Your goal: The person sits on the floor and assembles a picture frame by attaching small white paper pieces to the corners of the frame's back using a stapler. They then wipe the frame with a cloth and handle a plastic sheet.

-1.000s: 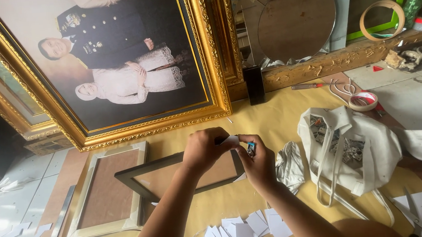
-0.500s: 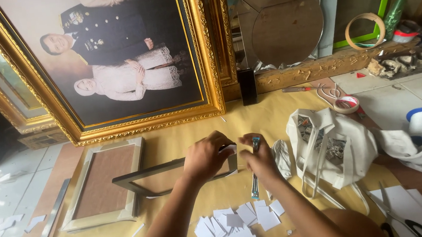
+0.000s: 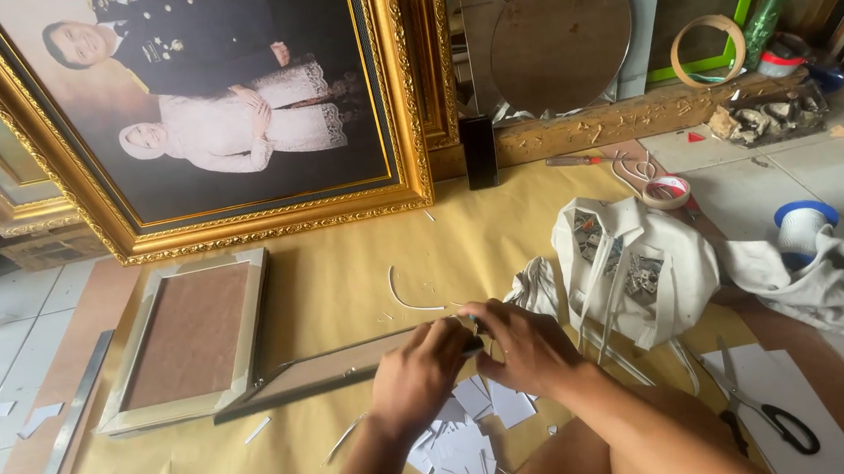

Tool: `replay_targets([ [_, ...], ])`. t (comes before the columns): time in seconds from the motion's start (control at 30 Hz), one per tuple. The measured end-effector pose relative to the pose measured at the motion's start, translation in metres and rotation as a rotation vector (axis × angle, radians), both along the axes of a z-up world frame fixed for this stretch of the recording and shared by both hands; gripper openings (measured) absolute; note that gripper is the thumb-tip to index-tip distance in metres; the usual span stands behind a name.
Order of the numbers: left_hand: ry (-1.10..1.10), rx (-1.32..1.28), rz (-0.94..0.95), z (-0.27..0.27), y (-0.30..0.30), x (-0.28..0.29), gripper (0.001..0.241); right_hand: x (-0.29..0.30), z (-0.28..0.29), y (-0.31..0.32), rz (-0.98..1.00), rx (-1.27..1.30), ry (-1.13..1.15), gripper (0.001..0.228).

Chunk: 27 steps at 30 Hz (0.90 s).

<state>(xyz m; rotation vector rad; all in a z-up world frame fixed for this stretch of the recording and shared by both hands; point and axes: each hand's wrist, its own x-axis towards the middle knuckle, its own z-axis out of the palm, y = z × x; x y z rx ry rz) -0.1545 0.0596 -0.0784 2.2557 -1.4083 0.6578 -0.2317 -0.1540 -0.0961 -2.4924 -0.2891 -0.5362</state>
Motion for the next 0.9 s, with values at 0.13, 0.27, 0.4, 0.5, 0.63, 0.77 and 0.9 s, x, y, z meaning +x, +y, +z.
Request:
replay_targets([
  [0.13,-0.062,0.093,-0.017,-0.01,0.01,-0.018,0.03,-0.006,-0.025,-0.006,0.145,0.097,-0.026,0.084],
  [0.27,-0.017,0.051,-0.041,-0.011,0.013,-0.028,0.033,-0.022,-0.004,-0.006,0.068,-0.114,0.043,0.065],
  [0.4,-0.055,-0.009,-0.024,-0.022,0.016,-0.037,0.028,-0.029,0.002,-0.001,-0.026,-0.309,-0.038,0.06],
  [0.5,-0.091,-0.047,-0.029,-0.018,0.018,-0.042,0.026,-0.03,0.005,0.007,-0.008,-0.329,-0.11,0.057],
  [0.63,-0.108,-0.043,-0.029,-0.022,0.02,-0.044,0.034,-0.035,0.0,0.009,-0.016,-0.341,-0.032,0.065],
  [0.77,-0.122,-0.052,-0.011,-0.025,0.021,-0.045,0.033,-0.035,-0.006,0.009,-0.003,-0.348,-0.083,0.056],
  [0.9,-0.101,-0.074,-0.031,-0.025,0.024,-0.047,0.034,-0.034,-0.014,0.007,0.031,-0.398,-0.161,0.043],
])
